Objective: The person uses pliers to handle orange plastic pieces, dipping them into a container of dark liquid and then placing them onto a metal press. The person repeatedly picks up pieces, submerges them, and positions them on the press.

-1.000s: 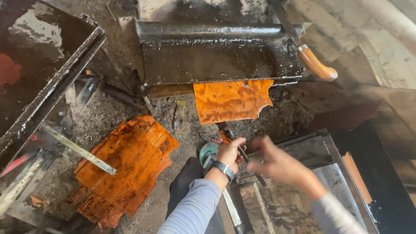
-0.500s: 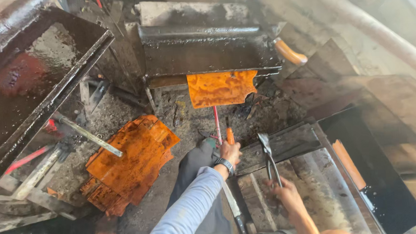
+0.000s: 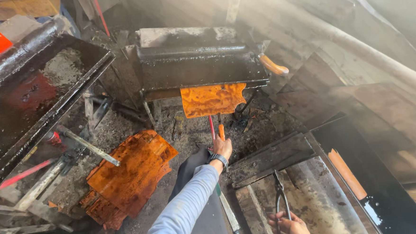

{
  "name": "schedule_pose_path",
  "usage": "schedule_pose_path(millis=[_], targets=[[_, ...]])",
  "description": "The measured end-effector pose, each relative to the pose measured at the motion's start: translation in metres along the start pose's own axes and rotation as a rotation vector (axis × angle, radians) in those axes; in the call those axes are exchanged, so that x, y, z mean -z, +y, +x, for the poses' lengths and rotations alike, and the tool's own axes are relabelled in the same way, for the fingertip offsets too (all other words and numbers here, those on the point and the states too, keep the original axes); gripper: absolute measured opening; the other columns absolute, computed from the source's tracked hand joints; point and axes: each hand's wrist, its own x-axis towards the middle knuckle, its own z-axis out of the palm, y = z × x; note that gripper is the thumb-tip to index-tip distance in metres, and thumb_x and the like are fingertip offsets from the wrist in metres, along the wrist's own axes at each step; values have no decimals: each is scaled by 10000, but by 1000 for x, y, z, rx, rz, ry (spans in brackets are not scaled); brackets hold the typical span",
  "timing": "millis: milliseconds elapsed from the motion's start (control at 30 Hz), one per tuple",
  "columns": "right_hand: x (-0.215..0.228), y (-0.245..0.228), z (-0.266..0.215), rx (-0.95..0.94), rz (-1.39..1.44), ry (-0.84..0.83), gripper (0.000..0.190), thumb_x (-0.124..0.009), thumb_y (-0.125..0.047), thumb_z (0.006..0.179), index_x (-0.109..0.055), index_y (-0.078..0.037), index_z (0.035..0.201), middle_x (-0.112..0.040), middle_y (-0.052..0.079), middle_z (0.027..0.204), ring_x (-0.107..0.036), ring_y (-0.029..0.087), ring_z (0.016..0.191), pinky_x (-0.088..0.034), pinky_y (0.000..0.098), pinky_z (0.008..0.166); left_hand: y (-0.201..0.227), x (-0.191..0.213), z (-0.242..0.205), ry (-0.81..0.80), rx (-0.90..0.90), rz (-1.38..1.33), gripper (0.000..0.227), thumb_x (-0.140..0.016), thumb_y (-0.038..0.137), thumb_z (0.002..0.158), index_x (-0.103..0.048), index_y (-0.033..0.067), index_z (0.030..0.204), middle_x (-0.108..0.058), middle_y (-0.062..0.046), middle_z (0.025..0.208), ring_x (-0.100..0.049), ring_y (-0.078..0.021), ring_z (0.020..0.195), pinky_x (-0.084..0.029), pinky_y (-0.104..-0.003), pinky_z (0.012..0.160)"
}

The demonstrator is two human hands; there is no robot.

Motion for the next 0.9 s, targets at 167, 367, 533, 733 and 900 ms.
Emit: schedule_pose_path(millis=[167, 367, 533, 733, 900], targets=[[-4, 1, -3, 35, 57, -22, 192, -547, 42, 849, -626, -28, 1009, -743, 206, 1142, -742, 313, 996, -592, 462, 815, 22, 3, 20, -11, 101, -157, 458, -709, 179, 837, -540, -2, 1223, -662, -263, 1119, -655, -435, 1053, -516, -510, 877], [-16, -10, -14, 71, 65, -35, 213, -481, 58, 860, -611, -11, 1014, -747, 210, 1118, -740, 316, 962, -594, 443, 771, 35, 2, 5, -78, 325, -221, 397, -611, 93, 811, -590, -33, 1188, -669, -291, 1090, -680, -463, 1006, -522, -557, 826], [-23, -17, -23, 98, 70, -16, 196, -457, 59, 889, -593, 14, 1022, -743, 226, 1103, -725, 303, 938, -608, 435, 793, 5, 3, -96, -60, 206, -8, 331, -555, 106, 806, -619, -12, 1109, -692, -277, 990, -687, -430, 979, -533, -482, 840], [-4, -16, -14, 132, 49, 43, 195, -474, 54, 903, -592, -14, 1042, -727, 208, 1085, -715, 295, 900, -589, 417, 775, 57, 47, -220, -302, 302, -244, 192, -607, 80, 771, -565, 49, 956, -622, -116, 788, -643, -291, 747, -507, -450, 677], [13, -22, 6, 178, 106, -84, 169, -482, 66, 917, -531, -1, 1065, -697, 244, 1052, -706, 321, 913, -591, 410, 760, 139, 82, -262, -630, 583, -803, 213, -658, 22, 818, -481, 124, 755, -406, 24, 587, -403, -102, 451, -340, -309, 414]])
